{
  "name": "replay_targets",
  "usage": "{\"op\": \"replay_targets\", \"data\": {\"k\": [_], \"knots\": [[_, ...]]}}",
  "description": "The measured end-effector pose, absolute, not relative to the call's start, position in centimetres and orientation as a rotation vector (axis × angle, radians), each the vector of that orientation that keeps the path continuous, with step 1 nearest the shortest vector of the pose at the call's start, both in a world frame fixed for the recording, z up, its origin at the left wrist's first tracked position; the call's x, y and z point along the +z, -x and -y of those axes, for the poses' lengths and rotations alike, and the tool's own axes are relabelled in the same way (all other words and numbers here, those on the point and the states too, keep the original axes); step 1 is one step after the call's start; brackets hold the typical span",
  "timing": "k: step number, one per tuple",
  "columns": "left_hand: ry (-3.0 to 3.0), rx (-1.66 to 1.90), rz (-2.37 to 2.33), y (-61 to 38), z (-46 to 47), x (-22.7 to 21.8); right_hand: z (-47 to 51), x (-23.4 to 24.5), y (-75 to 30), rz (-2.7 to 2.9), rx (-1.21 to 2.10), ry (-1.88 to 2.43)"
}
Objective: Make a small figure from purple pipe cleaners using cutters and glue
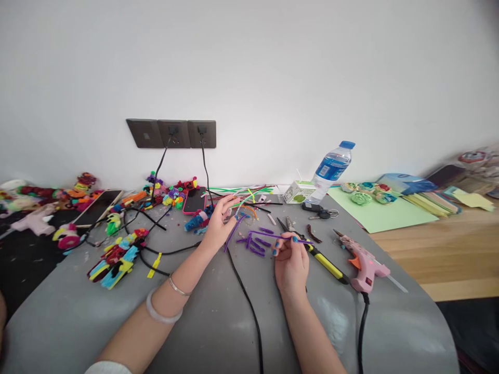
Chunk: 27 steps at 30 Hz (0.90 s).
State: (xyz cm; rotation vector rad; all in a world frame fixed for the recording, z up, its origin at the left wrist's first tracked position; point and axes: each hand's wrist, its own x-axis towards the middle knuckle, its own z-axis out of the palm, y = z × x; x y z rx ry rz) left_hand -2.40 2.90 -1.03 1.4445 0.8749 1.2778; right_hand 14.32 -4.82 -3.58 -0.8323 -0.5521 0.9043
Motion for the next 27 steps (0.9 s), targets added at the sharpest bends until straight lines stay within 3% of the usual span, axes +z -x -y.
{"op": "replay_targets", "data": {"k": [12, 21, 27], "knots": [[-1.399, 1.327, -0.783, 2.3, -2.4, -0.8, 5.0, -3.0, -14.2, 0.524, 0.915, 0.785], [-2.279, 0.886, -1.03, 1.9, -1.5, -1.3, 5.3, -2.7, -14.1, 0.577, 0.973, 0.776], [-2.378, 0.704, -1.022, 1.8, -1.3, -1.5, 5.2, -2.7, -14.1, 0.548, 0.998, 0.75]]}}
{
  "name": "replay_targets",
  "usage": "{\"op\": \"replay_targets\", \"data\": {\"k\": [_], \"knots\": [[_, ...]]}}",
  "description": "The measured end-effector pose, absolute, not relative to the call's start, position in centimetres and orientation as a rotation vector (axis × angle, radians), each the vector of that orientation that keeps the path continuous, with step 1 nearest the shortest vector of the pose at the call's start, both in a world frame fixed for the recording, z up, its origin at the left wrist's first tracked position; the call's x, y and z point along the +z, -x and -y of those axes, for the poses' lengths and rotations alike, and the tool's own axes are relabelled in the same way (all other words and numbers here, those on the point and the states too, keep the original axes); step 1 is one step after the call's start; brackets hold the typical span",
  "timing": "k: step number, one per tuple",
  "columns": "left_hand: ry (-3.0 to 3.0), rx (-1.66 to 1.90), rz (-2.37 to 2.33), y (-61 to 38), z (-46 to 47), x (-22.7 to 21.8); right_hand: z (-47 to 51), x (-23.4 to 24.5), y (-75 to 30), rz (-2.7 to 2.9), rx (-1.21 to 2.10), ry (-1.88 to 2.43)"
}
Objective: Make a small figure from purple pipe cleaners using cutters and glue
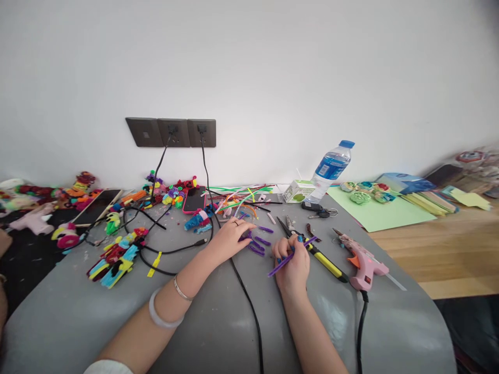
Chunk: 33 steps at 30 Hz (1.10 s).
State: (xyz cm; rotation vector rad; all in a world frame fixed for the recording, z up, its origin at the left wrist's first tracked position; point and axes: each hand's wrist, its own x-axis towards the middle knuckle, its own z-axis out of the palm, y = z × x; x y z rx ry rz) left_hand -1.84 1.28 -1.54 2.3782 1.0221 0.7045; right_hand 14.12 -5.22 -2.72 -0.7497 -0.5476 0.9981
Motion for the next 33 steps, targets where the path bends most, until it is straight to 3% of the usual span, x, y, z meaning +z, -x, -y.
{"op": "replay_targets", "data": {"k": [12, 33], "knots": [[-1.614, 0.992, -0.865, 1.7, -2.0, -1.0, 4.9, -3.7, -14.3, 0.539, 0.907, 0.859], [-1.493, 0.956, -0.66, 1.2, -1.3, -0.6, 4.8, -4.9, -14.5, 0.814, 0.87, 1.051]]}}
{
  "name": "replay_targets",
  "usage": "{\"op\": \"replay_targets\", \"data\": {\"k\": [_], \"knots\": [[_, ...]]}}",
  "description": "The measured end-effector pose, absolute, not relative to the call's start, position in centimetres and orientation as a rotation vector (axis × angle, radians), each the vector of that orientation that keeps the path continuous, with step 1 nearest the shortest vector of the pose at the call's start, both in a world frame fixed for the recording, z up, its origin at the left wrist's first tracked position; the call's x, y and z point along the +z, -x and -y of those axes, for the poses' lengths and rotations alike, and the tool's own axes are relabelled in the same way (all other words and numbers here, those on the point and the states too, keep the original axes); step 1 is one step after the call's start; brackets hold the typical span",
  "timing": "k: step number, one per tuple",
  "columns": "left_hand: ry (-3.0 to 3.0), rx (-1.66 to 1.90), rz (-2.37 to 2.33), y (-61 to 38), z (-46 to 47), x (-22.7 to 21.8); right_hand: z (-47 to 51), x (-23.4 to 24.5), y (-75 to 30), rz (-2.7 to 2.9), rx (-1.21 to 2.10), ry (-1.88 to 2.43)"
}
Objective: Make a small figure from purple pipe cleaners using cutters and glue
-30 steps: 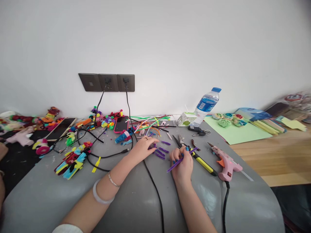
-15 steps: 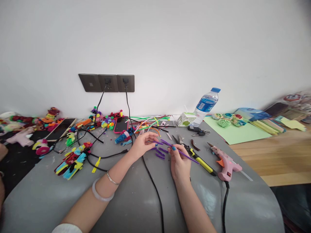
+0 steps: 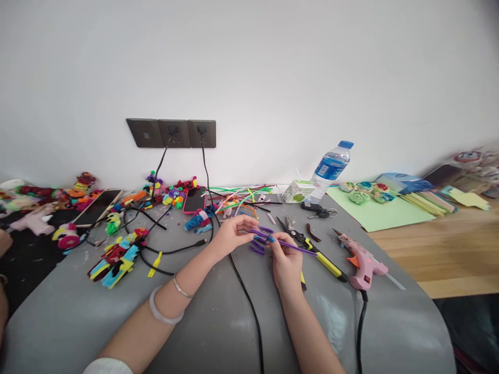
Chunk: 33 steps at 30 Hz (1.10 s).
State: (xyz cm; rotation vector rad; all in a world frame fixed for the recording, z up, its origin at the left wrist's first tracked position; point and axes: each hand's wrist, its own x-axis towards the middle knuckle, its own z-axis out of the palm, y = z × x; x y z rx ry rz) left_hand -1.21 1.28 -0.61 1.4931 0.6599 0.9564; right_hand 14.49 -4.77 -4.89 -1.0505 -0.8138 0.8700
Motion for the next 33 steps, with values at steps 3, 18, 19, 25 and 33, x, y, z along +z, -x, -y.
{"op": "replay_targets", "data": {"k": [3, 18, 19, 25, 33], "knots": [[-1.497, 0.976, -0.656, 1.17, -1.36, -0.74, 4.78, -4.72, -14.4, 0.831, 0.859, 1.052], [-1.461, 0.938, -0.649, 1.27, -1.32, -0.71, 4.9, -4.3, -14.25, 0.841, 0.877, 1.062], [-1.442, 0.934, -0.649, 1.26, -1.31, -0.69, 4.91, -4.33, -14.25, 0.839, 0.881, 1.057], [-1.329, 0.912, -0.663, 1.22, -1.29, -0.51, 4.96, -4.47, -14.31, 0.823, 0.897, 1.021], [-1.258, 0.912, -0.669, 1.3, -1.23, -0.07, 4.95, -4.44, -14.28, 0.858, 0.852, 1.002]]}}
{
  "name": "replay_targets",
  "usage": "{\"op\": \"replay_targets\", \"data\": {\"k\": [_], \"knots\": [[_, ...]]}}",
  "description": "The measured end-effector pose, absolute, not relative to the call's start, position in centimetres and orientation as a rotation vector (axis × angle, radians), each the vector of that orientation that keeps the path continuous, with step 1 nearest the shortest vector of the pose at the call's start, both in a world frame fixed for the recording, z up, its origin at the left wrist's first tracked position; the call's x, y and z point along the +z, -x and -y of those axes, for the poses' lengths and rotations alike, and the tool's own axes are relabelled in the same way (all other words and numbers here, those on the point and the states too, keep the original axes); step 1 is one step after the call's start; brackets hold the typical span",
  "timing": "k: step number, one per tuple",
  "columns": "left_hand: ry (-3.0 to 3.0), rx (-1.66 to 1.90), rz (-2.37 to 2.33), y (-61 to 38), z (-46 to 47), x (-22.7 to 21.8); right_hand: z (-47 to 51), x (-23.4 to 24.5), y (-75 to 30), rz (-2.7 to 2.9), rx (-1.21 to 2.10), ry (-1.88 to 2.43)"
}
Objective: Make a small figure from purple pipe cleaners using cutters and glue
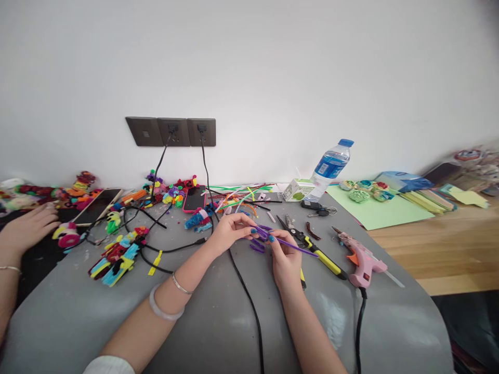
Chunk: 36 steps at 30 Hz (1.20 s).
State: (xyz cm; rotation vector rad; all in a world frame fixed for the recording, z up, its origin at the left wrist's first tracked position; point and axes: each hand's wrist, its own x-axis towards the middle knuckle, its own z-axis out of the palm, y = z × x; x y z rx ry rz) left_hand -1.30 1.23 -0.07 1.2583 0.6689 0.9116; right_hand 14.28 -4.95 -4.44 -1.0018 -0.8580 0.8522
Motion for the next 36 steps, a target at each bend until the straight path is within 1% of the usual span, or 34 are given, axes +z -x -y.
{"op": "replay_targets", "data": {"k": [11, 23, 36], "knots": [[-1.232, 0.934, -0.702, 1.57, -1.63, -0.45, 5.1, -4.5, -14.45, 0.963, 0.845, 0.975], [-1.24, 0.892, -0.657, 1.4, -1.17, 0.14, 4.85, -4.88, -14.37, 0.848, 0.863, 0.934], [-1.325, 0.937, -0.67, 1.36, -1.23, -0.02, 4.98, -4.54, -14.25, 0.93, 0.794, 0.946]]}}
